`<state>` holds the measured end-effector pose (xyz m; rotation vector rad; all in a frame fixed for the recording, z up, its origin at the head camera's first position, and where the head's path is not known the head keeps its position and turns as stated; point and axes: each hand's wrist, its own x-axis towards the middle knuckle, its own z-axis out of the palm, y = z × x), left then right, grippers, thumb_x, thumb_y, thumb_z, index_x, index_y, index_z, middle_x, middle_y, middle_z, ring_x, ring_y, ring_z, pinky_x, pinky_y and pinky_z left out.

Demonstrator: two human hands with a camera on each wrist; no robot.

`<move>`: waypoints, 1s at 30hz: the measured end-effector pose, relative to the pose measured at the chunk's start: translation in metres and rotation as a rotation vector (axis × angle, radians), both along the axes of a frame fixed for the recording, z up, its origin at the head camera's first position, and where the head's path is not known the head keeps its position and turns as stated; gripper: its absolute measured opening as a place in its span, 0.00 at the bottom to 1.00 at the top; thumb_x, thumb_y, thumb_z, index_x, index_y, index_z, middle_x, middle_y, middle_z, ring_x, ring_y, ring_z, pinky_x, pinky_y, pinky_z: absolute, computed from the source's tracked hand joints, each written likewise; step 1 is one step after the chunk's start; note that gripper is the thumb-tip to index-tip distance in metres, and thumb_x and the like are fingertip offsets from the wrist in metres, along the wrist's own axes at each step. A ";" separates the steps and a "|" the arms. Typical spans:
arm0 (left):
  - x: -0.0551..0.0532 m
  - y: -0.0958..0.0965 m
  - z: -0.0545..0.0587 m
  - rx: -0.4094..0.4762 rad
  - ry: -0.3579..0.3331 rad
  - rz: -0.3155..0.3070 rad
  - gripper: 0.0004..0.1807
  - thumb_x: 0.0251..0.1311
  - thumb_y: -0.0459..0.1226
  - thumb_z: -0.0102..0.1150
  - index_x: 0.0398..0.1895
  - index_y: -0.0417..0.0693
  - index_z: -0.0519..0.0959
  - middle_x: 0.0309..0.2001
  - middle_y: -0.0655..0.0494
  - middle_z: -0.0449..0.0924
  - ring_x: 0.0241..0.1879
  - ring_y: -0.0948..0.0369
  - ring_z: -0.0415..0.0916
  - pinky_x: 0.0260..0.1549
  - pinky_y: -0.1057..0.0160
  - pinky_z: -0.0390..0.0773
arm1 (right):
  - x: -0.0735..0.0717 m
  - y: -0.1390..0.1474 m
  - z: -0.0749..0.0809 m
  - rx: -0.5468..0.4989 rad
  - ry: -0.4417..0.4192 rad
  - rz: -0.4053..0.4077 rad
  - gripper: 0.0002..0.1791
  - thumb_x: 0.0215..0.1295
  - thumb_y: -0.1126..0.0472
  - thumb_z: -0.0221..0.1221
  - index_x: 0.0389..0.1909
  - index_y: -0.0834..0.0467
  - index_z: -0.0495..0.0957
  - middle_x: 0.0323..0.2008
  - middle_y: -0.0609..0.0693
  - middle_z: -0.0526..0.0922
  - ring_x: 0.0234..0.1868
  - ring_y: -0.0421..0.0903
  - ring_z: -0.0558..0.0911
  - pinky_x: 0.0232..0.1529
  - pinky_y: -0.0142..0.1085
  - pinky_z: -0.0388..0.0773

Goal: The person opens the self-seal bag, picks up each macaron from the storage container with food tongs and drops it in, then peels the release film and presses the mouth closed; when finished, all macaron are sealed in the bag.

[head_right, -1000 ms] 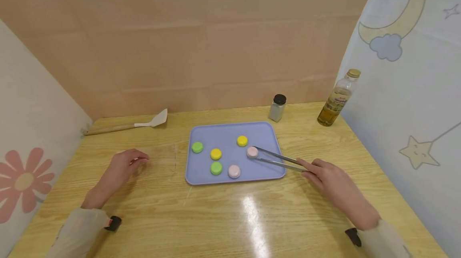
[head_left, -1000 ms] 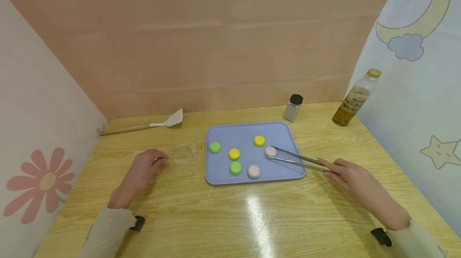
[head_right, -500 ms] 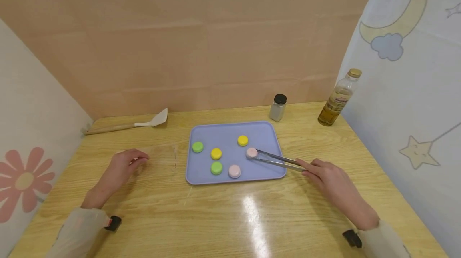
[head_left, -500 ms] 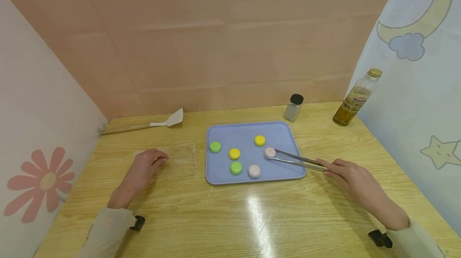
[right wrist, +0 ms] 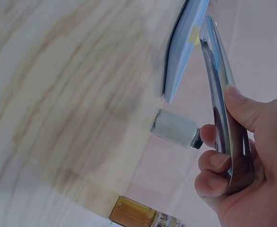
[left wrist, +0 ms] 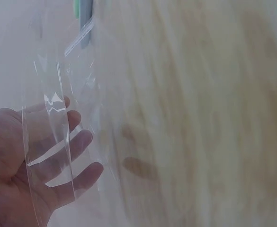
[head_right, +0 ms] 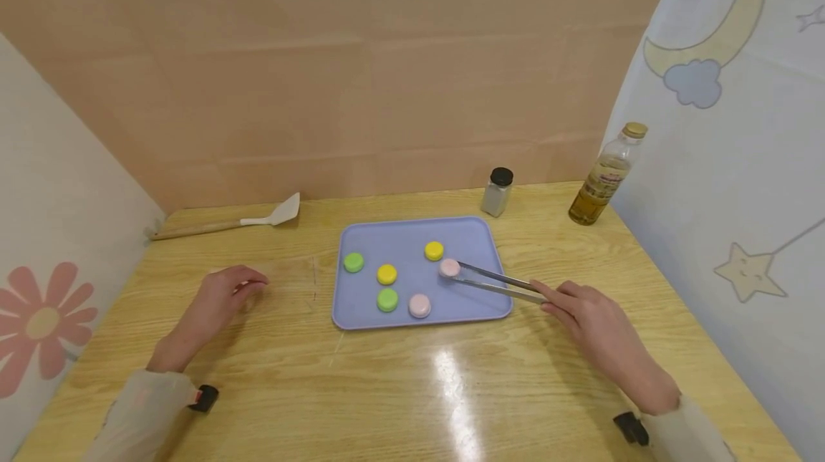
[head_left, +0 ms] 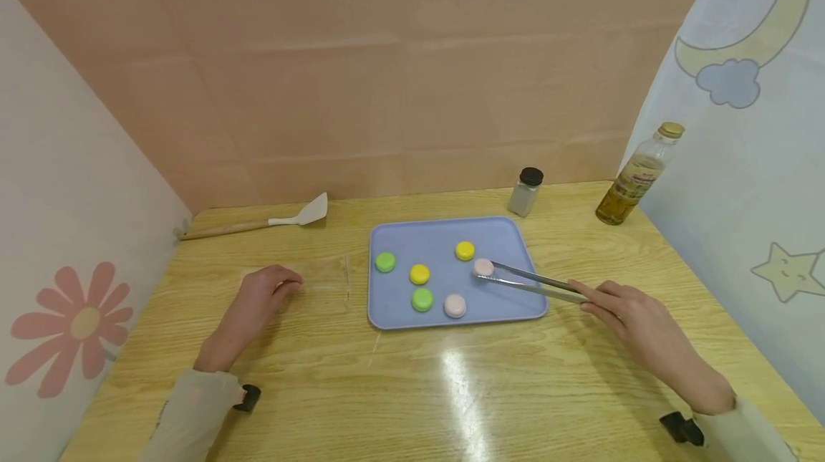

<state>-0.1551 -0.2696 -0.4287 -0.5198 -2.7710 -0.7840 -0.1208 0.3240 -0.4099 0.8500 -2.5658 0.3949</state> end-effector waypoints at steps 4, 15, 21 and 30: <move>0.001 0.001 0.002 -0.002 0.001 0.000 0.05 0.64 0.26 0.63 0.40 0.37 0.86 0.39 0.48 0.85 0.40 0.50 0.83 0.39 0.50 0.82 | 0.000 -0.005 0.003 -0.008 0.014 0.000 0.32 0.53 0.71 0.71 0.62 0.53 0.81 0.32 0.37 0.78 0.26 0.31 0.67 0.24 0.28 0.65; 0.000 0.002 0.006 -0.008 0.013 -0.006 0.04 0.63 0.26 0.65 0.39 0.37 0.86 0.38 0.48 0.84 0.40 0.49 0.83 0.40 0.49 0.82 | 0.000 -0.037 0.009 -0.025 0.065 0.062 0.23 0.68 0.57 0.64 0.64 0.50 0.80 0.33 0.36 0.78 0.28 0.32 0.67 0.26 0.30 0.67; -0.001 0.004 0.005 -0.005 0.007 -0.011 0.05 0.63 0.26 0.65 0.40 0.38 0.86 0.38 0.49 0.85 0.39 0.51 0.83 0.39 0.51 0.82 | -0.001 -0.058 0.009 -0.036 0.038 0.087 0.32 0.54 0.69 0.71 0.63 0.53 0.81 0.32 0.37 0.77 0.28 0.32 0.66 0.28 0.30 0.69; 0.000 0.007 0.009 0.001 0.004 -0.018 0.05 0.64 0.26 0.64 0.40 0.37 0.86 0.39 0.48 0.85 0.40 0.49 0.83 0.40 0.50 0.82 | -0.007 -0.097 0.007 -0.057 0.021 0.143 0.22 0.75 0.49 0.56 0.64 0.52 0.80 0.34 0.39 0.78 0.29 0.34 0.69 0.29 0.31 0.71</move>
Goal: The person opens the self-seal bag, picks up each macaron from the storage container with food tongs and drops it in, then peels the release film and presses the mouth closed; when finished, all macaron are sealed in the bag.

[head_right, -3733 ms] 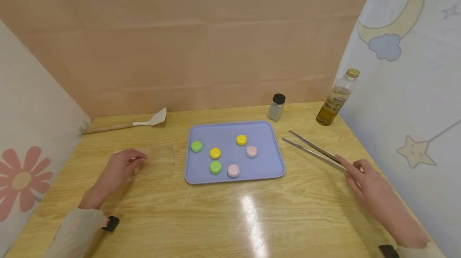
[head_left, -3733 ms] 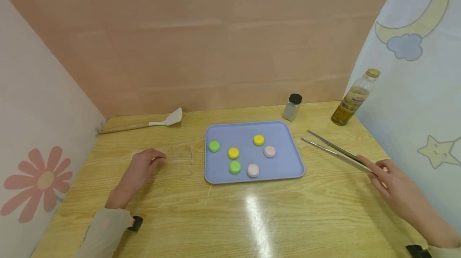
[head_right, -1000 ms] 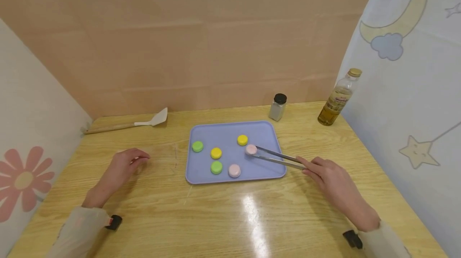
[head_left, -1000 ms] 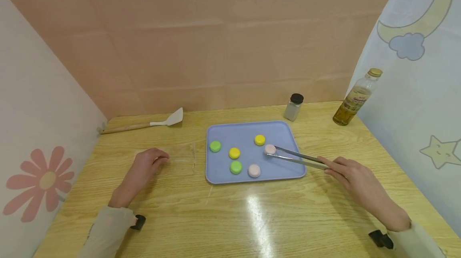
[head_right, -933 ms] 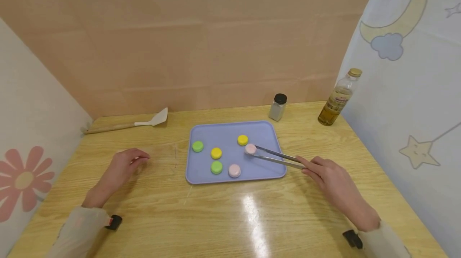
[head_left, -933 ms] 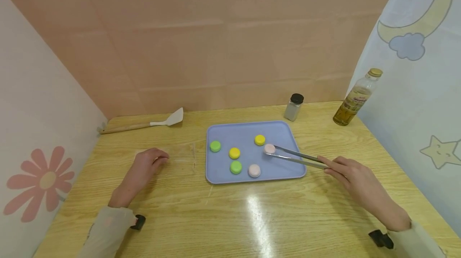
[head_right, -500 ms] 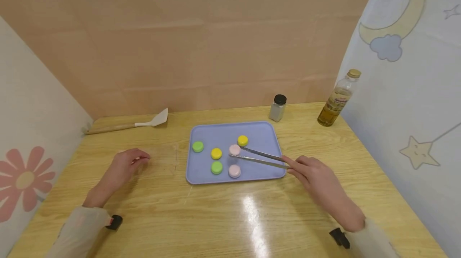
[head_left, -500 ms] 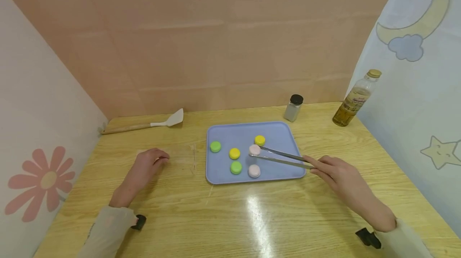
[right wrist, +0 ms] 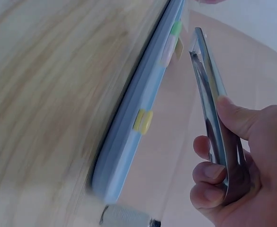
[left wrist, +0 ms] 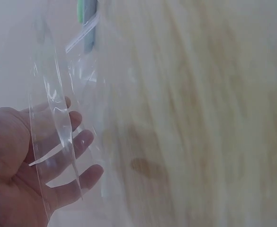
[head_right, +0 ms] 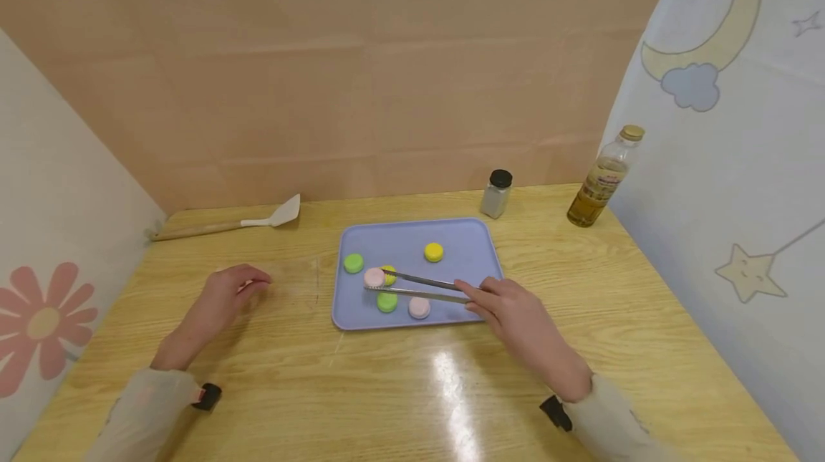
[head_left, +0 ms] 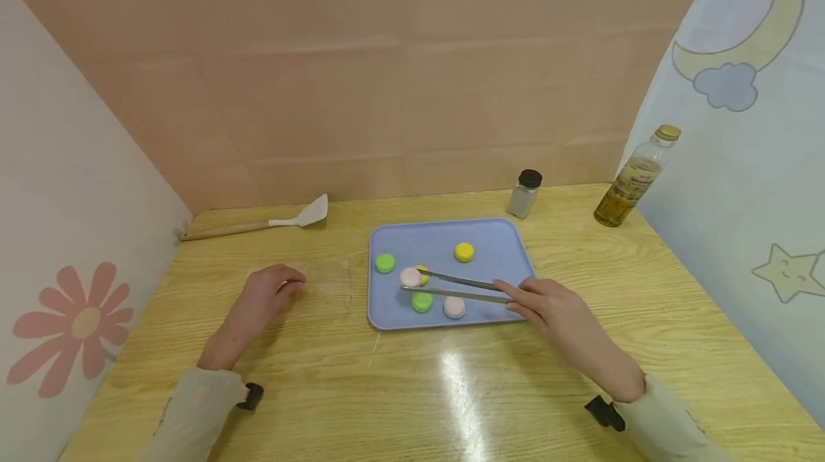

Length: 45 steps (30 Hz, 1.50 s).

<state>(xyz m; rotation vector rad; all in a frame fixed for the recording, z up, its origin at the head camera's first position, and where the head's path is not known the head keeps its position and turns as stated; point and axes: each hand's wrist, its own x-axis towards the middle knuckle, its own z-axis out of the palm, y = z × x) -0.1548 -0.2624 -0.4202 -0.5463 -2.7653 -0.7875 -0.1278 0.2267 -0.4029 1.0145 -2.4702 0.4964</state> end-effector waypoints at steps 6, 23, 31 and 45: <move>0.001 0.003 0.001 -0.005 0.034 -0.007 0.05 0.64 0.25 0.63 0.40 0.36 0.86 0.38 0.47 0.85 0.40 0.49 0.83 0.39 0.49 0.82 | -0.008 -0.029 -0.004 0.013 0.002 0.045 0.21 0.73 0.50 0.58 0.62 0.53 0.82 0.33 0.41 0.78 0.29 0.36 0.70 0.29 0.32 0.72; 0.001 0.003 0.000 -0.021 0.030 -0.016 0.05 0.64 0.26 0.63 0.41 0.37 0.86 0.39 0.49 0.85 0.40 0.50 0.83 0.40 0.50 0.82 | -0.021 -0.089 -0.004 0.081 -0.014 0.042 0.23 0.62 0.60 0.71 0.60 0.50 0.83 0.33 0.42 0.77 0.28 0.40 0.69 0.31 0.32 0.74; 0.001 0.006 0.000 -0.014 0.039 -0.018 0.05 0.63 0.26 0.65 0.40 0.36 0.87 0.39 0.48 0.86 0.40 0.49 0.84 0.41 0.48 0.82 | -0.029 -0.107 -0.006 0.134 0.027 0.074 0.25 0.60 0.60 0.73 0.60 0.49 0.83 0.31 0.43 0.75 0.27 0.41 0.68 0.29 0.31 0.73; -0.002 0.008 0.000 -0.017 0.019 0.008 0.04 0.64 0.26 0.64 0.39 0.35 0.86 0.39 0.45 0.86 0.39 0.48 0.84 0.38 0.49 0.83 | -0.038 -0.135 -0.006 0.160 0.014 0.144 0.22 0.64 0.59 0.70 0.60 0.52 0.83 0.34 0.44 0.78 0.29 0.43 0.72 0.32 0.32 0.75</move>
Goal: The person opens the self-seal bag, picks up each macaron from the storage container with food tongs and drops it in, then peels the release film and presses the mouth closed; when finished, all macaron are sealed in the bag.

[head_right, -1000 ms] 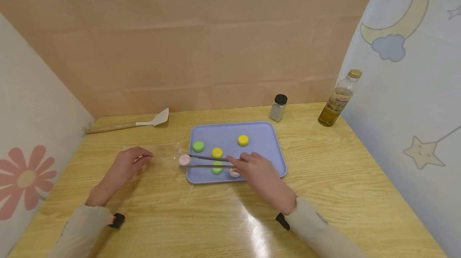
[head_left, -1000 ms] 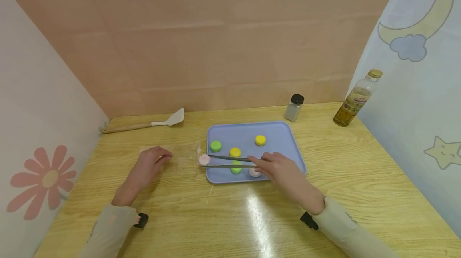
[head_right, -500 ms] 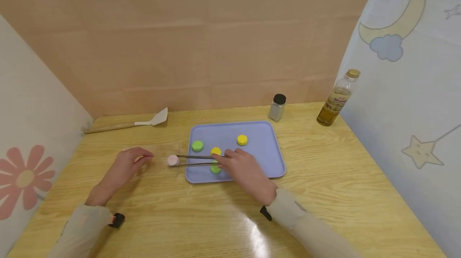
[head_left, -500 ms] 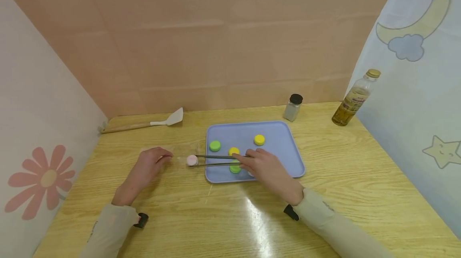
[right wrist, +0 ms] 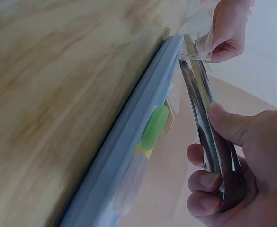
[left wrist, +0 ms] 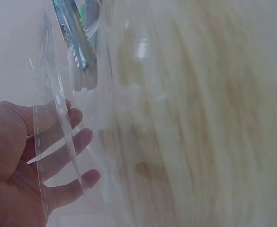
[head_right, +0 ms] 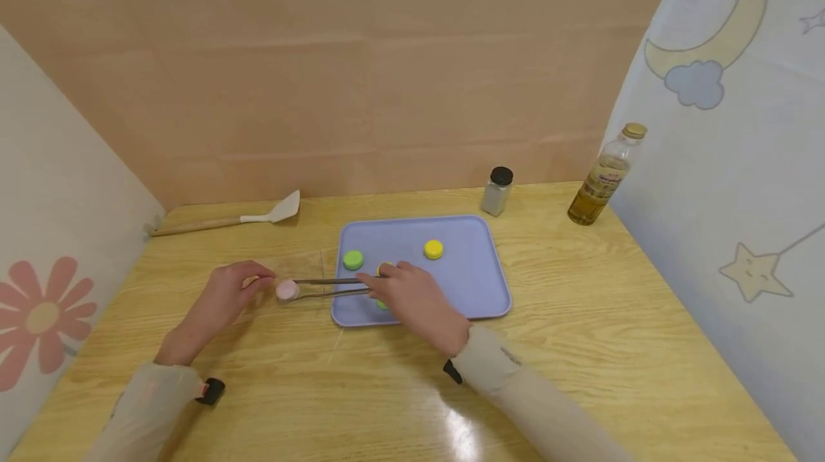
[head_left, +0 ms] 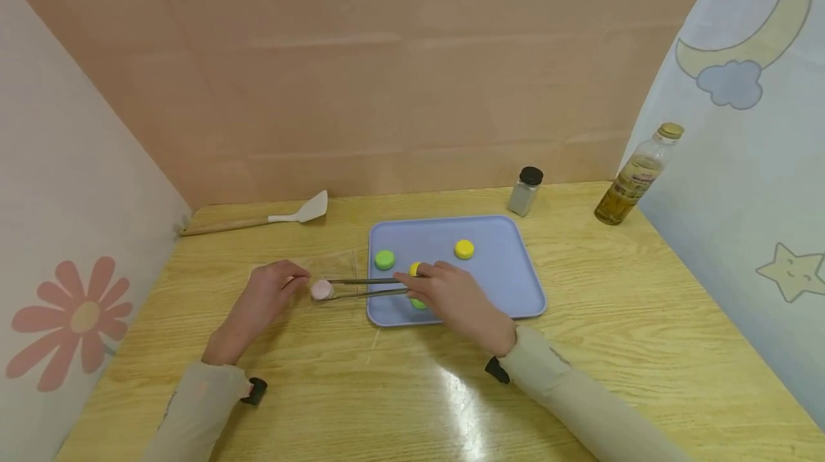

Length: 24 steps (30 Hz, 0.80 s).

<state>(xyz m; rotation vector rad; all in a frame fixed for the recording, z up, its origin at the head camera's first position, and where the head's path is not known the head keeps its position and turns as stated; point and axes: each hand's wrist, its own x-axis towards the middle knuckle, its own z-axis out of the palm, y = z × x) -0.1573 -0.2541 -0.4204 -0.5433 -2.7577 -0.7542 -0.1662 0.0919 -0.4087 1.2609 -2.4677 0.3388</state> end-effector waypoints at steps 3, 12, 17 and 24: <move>-0.001 0.000 0.000 -0.003 -0.003 0.005 0.04 0.64 0.26 0.64 0.39 0.35 0.86 0.39 0.44 0.86 0.40 0.47 0.84 0.38 0.48 0.83 | -0.001 -0.004 -0.001 0.012 -0.002 0.005 0.22 0.65 0.58 0.69 0.60 0.52 0.83 0.34 0.44 0.79 0.29 0.43 0.72 0.34 0.32 0.75; 0.000 0.000 -0.001 0.034 -0.042 0.005 0.05 0.66 0.28 0.64 0.41 0.34 0.86 0.41 0.44 0.85 0.41 0.48 0.83 0.38 0.48 0.82 | -0.003 -0.018 -0.003 0.044 -0.001 -0.002 0.21 0.68 0.55 0.66 0.61 0.49 0.82 0.35 0.44 0.80 0.32 0.43 0.76 0.37 0.33 0.78; 0.000 0.001 -0.001 0.054 -0.048 -0.002 0.06 0.67 0.28 0.62 0.42 0.34 0.86 0.41 0.43 0.85 0.43 0.46 0.83 0.40 0.46 0.82 | -0.004 -0.028 -0.001 0.045 -0.015 0.017 0.20 0.70 0.54 0.65 0.61 0.49 0.82 0.35 0.45 0.81 0.31 0.43 0.75 0.36 0.33 0.76; 0.000 -0.001 -0.001 0.066 -0.077 0.010 0.07 0.68 0.29 0.61 0.43 0.35 0.86 0.42 0.44 0.85 0.44 0.46 0.83 0.44 0.44 0.81 | -0.004 -0.040 -0.002 0.077 -0.028 0.009 0.20 0.70 0.52 0.64 0.61 0.47 0.82 0.36 0.45 0.81 0.32 0.44 0.77 0.38 0.36 0.78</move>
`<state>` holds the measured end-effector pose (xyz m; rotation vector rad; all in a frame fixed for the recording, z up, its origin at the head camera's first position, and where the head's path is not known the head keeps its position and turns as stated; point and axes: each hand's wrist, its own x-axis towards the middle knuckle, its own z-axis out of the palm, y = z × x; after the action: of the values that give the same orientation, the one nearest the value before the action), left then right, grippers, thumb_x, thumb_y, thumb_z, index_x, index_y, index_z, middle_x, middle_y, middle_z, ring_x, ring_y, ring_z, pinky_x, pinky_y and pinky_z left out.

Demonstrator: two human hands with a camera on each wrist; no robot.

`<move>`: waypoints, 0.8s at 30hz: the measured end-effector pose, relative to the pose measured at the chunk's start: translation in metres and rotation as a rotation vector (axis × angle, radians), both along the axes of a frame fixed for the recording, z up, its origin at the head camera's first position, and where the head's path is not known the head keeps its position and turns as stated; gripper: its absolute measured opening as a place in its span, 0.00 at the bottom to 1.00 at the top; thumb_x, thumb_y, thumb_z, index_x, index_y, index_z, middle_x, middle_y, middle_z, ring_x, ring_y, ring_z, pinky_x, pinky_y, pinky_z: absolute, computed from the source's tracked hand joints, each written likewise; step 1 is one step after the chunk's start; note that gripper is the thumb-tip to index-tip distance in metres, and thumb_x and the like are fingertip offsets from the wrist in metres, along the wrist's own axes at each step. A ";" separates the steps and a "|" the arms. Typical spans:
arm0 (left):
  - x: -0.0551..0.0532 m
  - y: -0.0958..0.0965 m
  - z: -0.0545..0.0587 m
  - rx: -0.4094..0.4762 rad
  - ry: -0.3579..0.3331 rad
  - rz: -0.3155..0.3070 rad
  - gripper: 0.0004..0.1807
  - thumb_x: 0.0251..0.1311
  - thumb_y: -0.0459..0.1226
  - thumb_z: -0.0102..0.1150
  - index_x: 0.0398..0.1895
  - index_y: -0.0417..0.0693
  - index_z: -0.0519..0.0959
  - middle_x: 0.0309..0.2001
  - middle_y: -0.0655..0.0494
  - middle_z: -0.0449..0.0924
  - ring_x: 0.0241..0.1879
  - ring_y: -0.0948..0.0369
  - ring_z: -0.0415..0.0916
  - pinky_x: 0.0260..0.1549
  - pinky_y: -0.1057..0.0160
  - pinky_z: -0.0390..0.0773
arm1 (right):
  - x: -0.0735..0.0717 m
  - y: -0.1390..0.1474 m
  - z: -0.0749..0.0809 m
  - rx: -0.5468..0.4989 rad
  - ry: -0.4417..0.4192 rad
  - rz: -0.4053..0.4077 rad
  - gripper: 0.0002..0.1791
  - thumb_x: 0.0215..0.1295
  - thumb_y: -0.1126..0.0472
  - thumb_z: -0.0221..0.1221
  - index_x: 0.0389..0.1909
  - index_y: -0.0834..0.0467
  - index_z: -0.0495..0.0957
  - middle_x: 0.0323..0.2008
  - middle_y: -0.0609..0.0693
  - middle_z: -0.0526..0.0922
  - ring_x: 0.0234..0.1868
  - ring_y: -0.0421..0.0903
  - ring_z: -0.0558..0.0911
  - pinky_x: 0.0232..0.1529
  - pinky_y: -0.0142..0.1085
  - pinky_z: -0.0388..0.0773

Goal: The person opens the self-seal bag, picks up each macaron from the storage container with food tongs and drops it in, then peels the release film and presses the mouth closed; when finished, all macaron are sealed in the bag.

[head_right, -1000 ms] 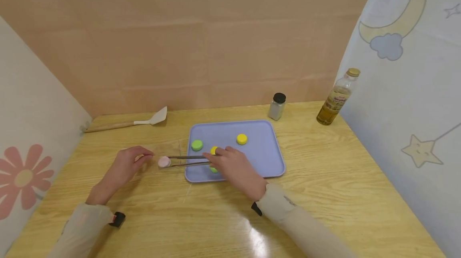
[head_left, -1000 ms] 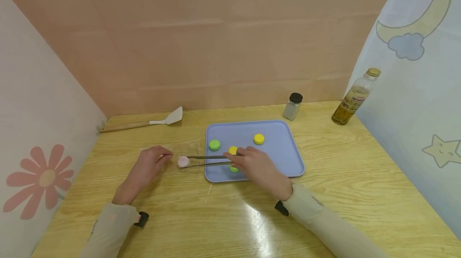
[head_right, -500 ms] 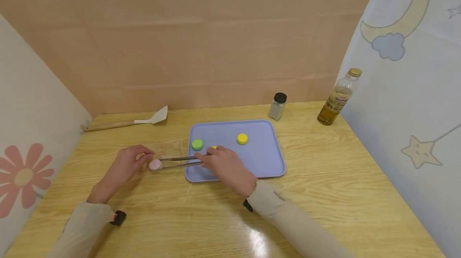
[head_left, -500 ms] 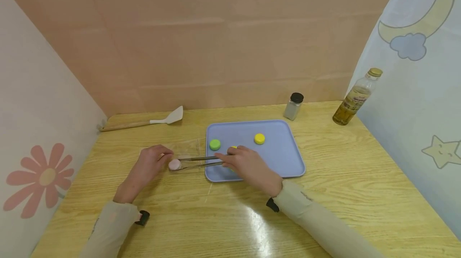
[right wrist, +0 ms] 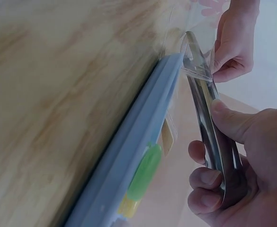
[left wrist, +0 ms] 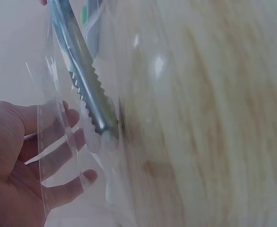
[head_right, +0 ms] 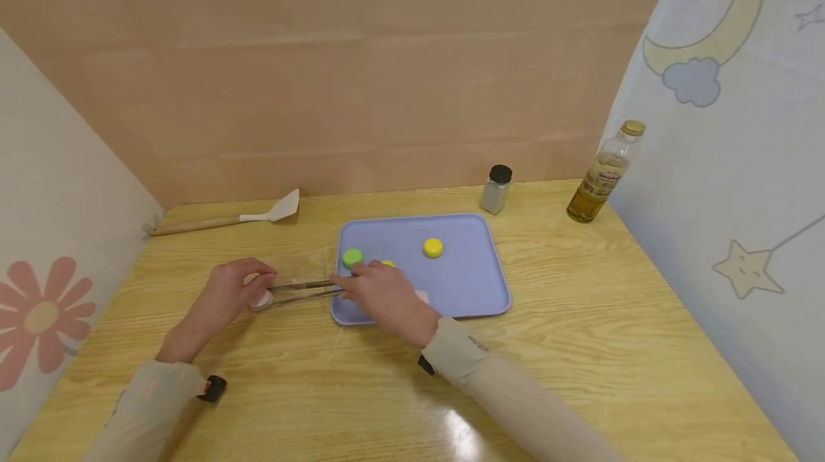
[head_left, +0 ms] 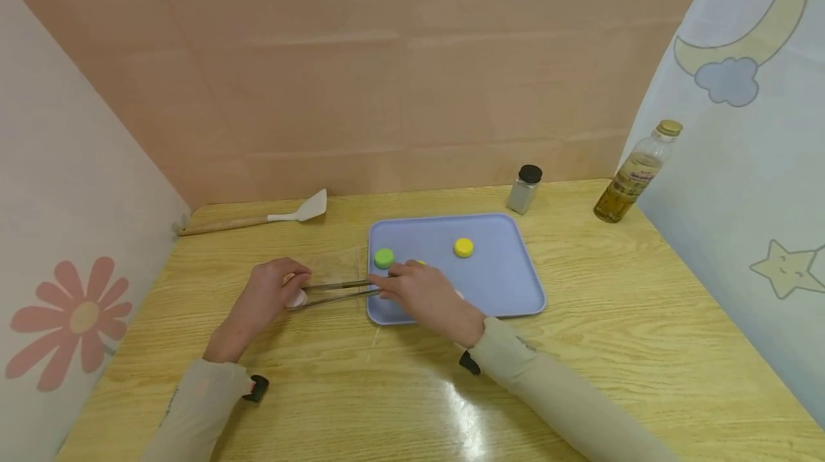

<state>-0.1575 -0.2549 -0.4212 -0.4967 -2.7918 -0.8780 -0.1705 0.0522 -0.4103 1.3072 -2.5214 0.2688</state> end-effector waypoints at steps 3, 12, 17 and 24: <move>0.000 0.000 0.000 -0.002 0.004 0.001 0.07 0.68 0.29 0.61 0.43 0.35 0.86 0.42 0.45 0.85 0.43 0.47 0.83 0.42 0.45 0.82 | 0.000 -0.002 -0.001 0.014 -0.011 -0.005 0.20 0.71 0.52 0.63 0.61 0.47 0.82 0.36 0.45 0.81 0.33 0.45 0.78 0.39 0.36 0.78; -0.001 0.001 0.000 -0.021 0.017 0.005 0.06 0.68 0.29 0.62 0.42 0.35 0.86 0.41 0.45 0.85 0.39 0.50 0.83 0.37 0.51 0.81 | 0.001 -0.002 -0.002 0.017 -0.008 -0.009 0.19 0.71 0.52 0.63 0.61 0.46 0.82 0.33 0.44 0.78 0.30 0.44 0.74 0.36 0.35 0.77; -0.001 0.001 -0.001 -0.031 0.000 0.016 0.07 0.68 0.30 0.62 0.43 0.35 0.86 0.41 0.45 0.85 0.40 0.50 0.83 0.37 0.51 0.81 | 0.002 0.002 -0.001 -0.005 0.021 -0.003 0.20 0.69 0.53 0.65 0.61 0.47 0.82 0.32 0.45 0.78 0.28 0.43 0.73 0.35 0.35 0.76; 0.000 -0.001 -0.001 -0.028 0.005 0.006 0.06 0.68 0.29 0.62 0.43 0.35 0.86 0.41 0.46 0.85 0.37 0.53 0.82 0.34 0.54 0.80 | 0.004 0.018 0.000 -0.045 0.044 -0.003 0.21 0.68 0.54 0.67 0.61 0.47 0.82 0.32 0.45 0.77 0.28 0.41 0.71 0.34 0.31 0.75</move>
<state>-0.1577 -0.2555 -0.4222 -0.4938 -2.8038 -0.8359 -0.1668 0.0698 -0.4105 1.2782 -2.4666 0.2909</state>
